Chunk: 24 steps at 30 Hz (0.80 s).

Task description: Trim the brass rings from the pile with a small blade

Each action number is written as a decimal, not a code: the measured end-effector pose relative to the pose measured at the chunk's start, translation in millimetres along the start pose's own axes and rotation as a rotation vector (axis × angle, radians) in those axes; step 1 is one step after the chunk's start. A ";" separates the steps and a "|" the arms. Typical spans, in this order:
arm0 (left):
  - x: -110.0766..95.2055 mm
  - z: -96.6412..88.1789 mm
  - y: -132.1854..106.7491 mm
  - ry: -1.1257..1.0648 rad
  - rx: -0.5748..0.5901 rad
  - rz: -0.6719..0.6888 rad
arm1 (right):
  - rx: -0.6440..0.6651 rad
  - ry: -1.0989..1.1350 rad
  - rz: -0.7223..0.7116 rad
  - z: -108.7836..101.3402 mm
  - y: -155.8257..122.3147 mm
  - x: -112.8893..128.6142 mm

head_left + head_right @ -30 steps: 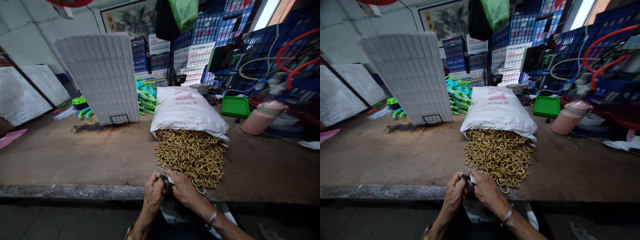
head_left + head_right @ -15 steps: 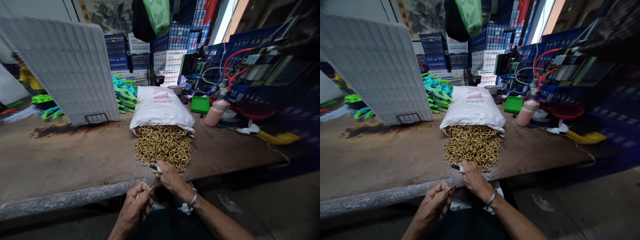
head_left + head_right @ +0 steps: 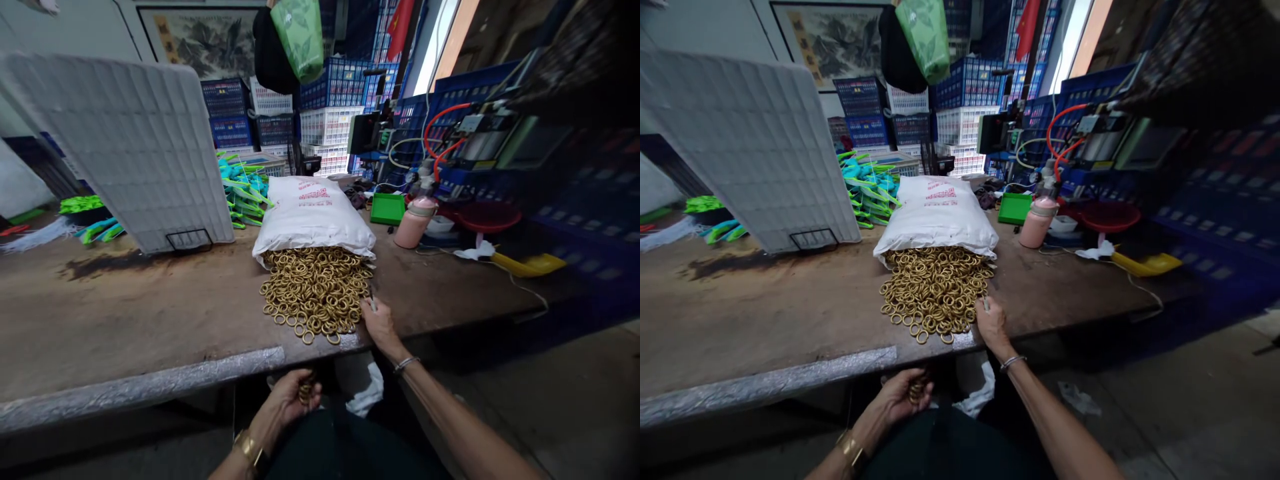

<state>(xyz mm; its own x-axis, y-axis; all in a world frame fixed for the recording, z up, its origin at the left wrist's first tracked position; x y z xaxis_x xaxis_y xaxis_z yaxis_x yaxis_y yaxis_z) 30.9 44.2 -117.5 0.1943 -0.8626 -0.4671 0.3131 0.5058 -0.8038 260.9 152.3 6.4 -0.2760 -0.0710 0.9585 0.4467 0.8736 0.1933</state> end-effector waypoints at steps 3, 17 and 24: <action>1.7 1.4 14.2 -0.035 -0.059 0.012 | 0.015 0.037 0.003 2.5 0.4 0.8; 7.0 8.2 7.6 0.170 -0.051 0.077 | 0.065 0.153 0.050 2.2 2.3 -5.8; -89.9 82.0 -117.1 0.565 0.350 0.539 | 0.081 0.130 0.093 0.9 -0.5 -8.2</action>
<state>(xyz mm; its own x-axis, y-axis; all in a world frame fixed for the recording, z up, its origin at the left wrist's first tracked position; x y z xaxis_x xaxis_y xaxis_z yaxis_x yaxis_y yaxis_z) 53.0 63.3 48.8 -0.0646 -0.3321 -0.9410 0.5982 0.7419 -0.3029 262.2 152.9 -1.8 -0.1220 -0.0445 0.9915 0.3934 0.9150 0.0895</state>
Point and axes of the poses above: each hand's wrist, its own y-axis towards the middle knuckle, its own z-axis out of the palm, x = y × z, the point moved 9 cm from there along y, towards the middle knuckle, and after that the axes turned 15 degrees about y, right-handed, at the moved point
